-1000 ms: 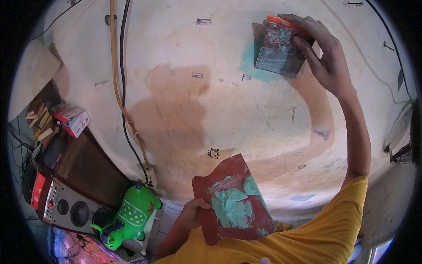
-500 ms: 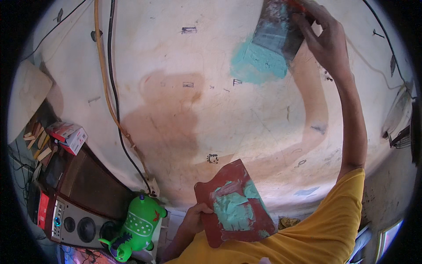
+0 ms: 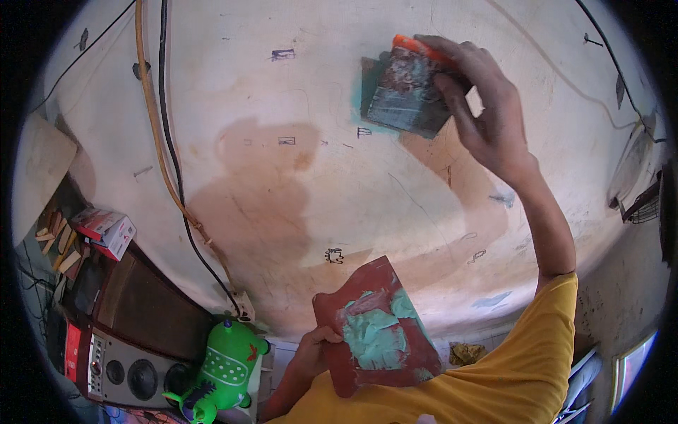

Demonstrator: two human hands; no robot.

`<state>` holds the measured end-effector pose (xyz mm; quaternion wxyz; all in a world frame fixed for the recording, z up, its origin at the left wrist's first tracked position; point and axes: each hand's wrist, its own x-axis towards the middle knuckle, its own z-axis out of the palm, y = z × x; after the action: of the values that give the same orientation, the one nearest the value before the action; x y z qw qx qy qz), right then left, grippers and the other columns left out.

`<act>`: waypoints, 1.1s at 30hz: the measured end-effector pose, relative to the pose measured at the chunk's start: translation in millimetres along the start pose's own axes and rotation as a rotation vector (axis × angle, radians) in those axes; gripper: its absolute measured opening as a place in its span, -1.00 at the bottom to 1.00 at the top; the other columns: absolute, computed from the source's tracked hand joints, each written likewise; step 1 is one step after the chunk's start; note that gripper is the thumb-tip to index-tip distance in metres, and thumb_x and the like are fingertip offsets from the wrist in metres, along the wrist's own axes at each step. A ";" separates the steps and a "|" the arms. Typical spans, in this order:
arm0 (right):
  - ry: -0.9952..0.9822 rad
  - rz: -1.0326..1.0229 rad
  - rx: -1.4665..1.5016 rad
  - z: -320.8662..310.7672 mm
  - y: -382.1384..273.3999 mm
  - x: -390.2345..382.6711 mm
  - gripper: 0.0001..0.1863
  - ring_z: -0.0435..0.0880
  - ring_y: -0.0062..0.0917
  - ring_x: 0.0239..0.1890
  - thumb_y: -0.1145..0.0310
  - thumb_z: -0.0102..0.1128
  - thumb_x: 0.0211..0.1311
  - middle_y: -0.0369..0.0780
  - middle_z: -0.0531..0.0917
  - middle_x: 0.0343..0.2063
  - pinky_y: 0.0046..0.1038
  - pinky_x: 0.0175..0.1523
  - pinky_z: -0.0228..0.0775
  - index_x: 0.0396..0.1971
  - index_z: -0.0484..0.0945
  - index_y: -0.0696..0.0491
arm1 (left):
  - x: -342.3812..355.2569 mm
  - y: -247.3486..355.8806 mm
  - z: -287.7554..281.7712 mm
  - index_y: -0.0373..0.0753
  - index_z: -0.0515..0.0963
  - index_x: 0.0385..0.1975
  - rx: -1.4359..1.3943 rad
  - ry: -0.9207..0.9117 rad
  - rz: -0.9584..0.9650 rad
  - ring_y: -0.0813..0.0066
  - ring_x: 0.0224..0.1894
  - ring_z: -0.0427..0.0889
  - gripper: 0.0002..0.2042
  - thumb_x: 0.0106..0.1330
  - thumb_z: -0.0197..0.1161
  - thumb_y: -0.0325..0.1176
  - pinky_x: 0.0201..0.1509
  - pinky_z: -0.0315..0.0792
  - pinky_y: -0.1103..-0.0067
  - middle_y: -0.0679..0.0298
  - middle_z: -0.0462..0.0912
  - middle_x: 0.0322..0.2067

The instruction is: The person applies a green paste to a wall using a putty knife and then smooths the area with the blade.

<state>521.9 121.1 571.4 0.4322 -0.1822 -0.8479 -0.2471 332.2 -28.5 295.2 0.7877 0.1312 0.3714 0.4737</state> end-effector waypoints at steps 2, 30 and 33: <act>0.063 -0.063 -0.068 5.2 8.4 0.8 -0.59 0.45 -0.52 -0.42 0.64 0.02 0.09 -0.22 0.50 -0.39 -0.54 -0.21 0.33 -0.01 0.41 0.08 | 2.4 -1.5 0.0 -0.31 0.48 -0.43 -0.001 0.012 -0.005 0.28 -0.54 0.52 -0.74 -0.15 0.10 -0.34 -0.37 0.48 0.40 0.18 0.52 -0.57; -0.025 -0.122 -0.202 -17.6 8.9 70.4 -0.67 0.51 -0.53 -0.26 0.49 -0.01 0.17 -0.18 0.54 -0.21 -0.51 -0.13 0.36 -0.03 0.40 0.16 | 7.8 -14.0 -10.9 -0.33 0.47 -0.41 -0.146 -0.110 0.036 0.33 -0.49 0.53 -0.76 -0.09 0.07 -0.37 -0.36 0.45 0.47 0.17 0.53 -0.51; 0.181 0.015 0.039 -21.1 13.4 71.5 -0.68 0.50 -0.49 -0.31 0.51 -0.02 0.15 -0.18 0.55 -0.30 -0.51 -0.17 0.36 -0.06 0.42 0.17 | 6.4 -15.2 0.7 -0.31 0.48 -0.53 -0.091 0.003 0.075 0.31 -0.61 0.51 -0.80 -0.12 0.10 -0.31 -0.50 0.47 0.48 0.17 0.52 -0.63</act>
<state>502.4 126.6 644.4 0.5123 -0.1569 -0.8086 -0.2429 344.3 -30.8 284.3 0.7740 0.1083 0.3455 0.5195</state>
